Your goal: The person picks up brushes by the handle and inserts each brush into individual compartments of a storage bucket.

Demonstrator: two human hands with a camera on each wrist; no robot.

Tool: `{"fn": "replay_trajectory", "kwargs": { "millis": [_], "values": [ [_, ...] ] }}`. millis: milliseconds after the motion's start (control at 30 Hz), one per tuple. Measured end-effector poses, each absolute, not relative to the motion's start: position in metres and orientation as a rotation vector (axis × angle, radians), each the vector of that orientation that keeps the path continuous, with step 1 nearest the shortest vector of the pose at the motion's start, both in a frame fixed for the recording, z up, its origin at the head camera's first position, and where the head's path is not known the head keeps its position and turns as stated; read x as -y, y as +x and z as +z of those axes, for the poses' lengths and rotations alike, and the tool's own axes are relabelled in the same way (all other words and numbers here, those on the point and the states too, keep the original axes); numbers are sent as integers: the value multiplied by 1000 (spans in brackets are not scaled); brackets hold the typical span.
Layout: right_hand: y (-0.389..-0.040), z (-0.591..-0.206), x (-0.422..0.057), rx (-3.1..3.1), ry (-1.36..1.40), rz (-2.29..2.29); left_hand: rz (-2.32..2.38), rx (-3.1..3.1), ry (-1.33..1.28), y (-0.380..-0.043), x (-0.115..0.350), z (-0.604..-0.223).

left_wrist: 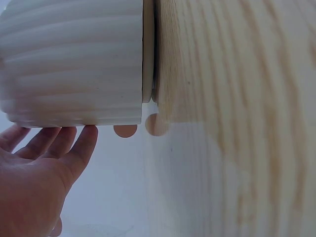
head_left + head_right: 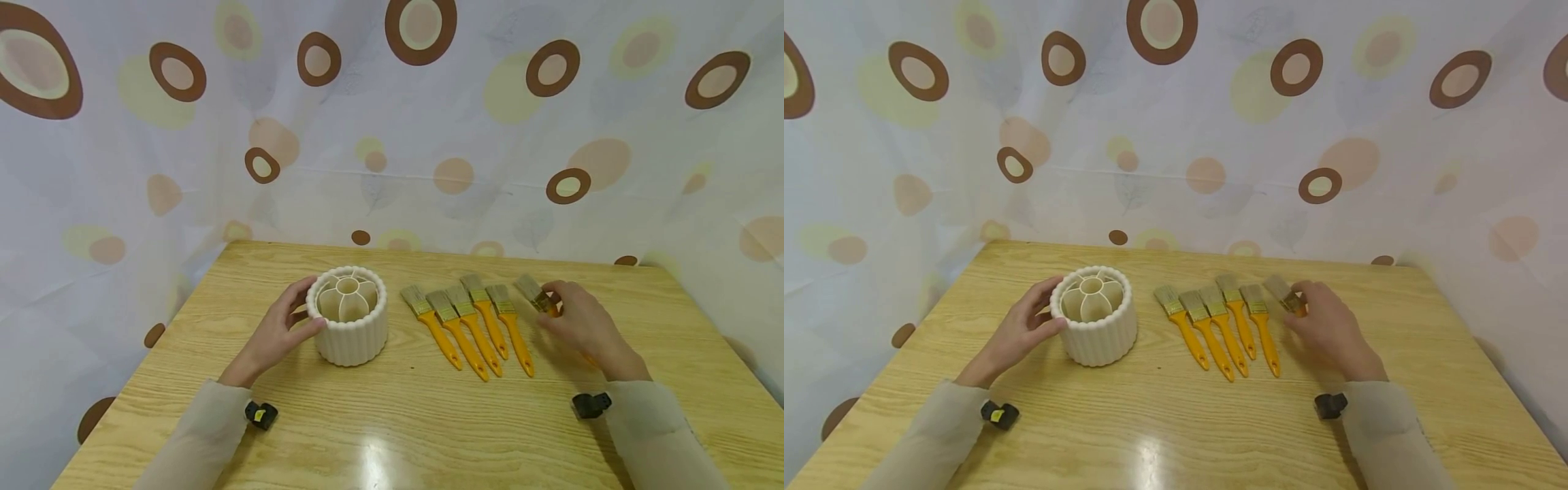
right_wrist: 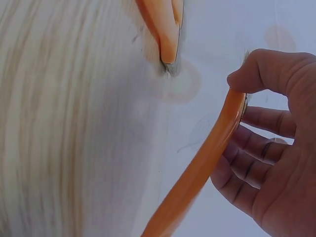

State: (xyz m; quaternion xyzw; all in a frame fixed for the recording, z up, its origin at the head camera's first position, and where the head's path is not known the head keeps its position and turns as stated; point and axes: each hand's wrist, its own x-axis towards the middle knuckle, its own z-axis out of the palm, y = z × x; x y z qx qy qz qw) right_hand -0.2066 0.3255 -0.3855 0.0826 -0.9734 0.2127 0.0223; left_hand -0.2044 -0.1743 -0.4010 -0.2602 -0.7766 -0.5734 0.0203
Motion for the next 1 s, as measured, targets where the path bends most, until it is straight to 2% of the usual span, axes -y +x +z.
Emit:
{"fn": "replay_trajectory", "kwargs": {
  "millis": [1000],
  "values": [
    [-204, -380, -292, 2917, 393, 694, -1777, 2404, -828, -207, 176, -404]
  ]
}}
